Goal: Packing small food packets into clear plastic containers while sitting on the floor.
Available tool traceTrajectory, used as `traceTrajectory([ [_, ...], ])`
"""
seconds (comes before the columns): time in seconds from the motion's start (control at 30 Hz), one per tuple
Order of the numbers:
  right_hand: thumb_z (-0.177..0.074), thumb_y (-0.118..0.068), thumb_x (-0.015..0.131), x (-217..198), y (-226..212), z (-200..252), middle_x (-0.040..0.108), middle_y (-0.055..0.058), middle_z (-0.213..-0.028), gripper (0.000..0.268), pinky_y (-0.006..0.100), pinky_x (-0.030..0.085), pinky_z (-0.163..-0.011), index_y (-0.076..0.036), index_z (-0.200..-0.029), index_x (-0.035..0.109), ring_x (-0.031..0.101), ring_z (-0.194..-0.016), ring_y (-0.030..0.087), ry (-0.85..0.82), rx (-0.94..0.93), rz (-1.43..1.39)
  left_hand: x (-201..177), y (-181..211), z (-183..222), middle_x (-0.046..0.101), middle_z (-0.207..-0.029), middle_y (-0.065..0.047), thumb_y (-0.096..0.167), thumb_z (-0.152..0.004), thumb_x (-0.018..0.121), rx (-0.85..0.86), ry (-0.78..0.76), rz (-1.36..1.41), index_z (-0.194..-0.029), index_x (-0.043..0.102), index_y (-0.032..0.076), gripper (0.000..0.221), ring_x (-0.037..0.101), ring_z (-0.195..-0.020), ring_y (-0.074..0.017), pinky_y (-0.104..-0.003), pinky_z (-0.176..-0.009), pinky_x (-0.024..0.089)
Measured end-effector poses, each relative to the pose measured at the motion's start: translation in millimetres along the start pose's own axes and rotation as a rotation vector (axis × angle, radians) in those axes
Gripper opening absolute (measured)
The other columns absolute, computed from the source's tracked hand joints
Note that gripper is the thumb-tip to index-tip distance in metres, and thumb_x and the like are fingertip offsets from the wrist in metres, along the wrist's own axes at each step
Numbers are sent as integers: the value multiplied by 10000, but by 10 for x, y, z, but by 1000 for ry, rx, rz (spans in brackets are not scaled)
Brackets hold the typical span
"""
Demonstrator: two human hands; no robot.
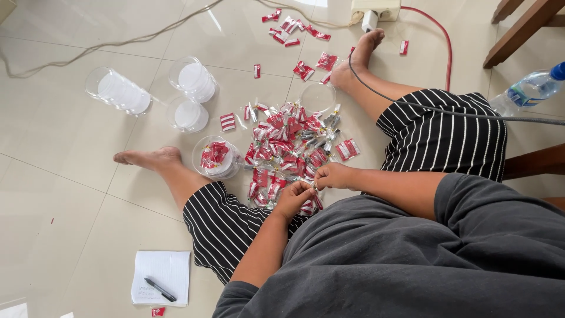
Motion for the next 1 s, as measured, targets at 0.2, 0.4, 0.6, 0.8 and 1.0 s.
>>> traceTrajectory([
  [0.2,-782,-205,748,13,-72,44,773,48,-833,139,277,538,-725,-132,-897,717,742,-869,155,-13,144,-219,-34,40,-6,696,-731,-47,157,-872,835,72,92,-98,-954,707,60,181,666,-704,-89,-203,-665,527],
  [0.4,-800,-201,716,25,-79,66,778,22,-863,108,291,543,-741,-152,-895,700,746,-886,150,-52,199,-197,38,81,37,658,-620,4,257,-795,854,65,179,-349,-855,738,167,159,594,-592,-81,-220,-558,459],
  [0.6,-781,-188,743,14,40,16,768,31,-822,103,291,534,-720,-158,-875,710,743,-858,156,-4,149,-166,86,-3,27,621,-602,21,207,-848,806,95,159,-223,-894,735,137,109,552,-581,-64,-191,-543,426],
  [0.8,-771,-163,743,1,-6,-1,752,39,-784,100,271,516,-713,-129,-861,716,719,-834,145,30,68,-97,56,-111,-46,687,-704,-4,198,-902,766,137,126,-165,-964,731,128,100,591,-665,-63,-196,-613,462],
  [1.0,-766,-141,739,-6,84,-48,728,45,-724,90,247,509,-643,-117,-852,742,671,-730,135,-4,30,-69,28,-153,-49,700,-716,-5,162,-897,756,123,144,-151,-964,728,118,84,596,-671,-72,-210,-628,467],
])
Point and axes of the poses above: each hand's wrist, its own z-axis away from the middle knuckle, its own x-axis out of the palm, y = z × x, the point moved 2 cm from there along -z, towards the middle knuckle
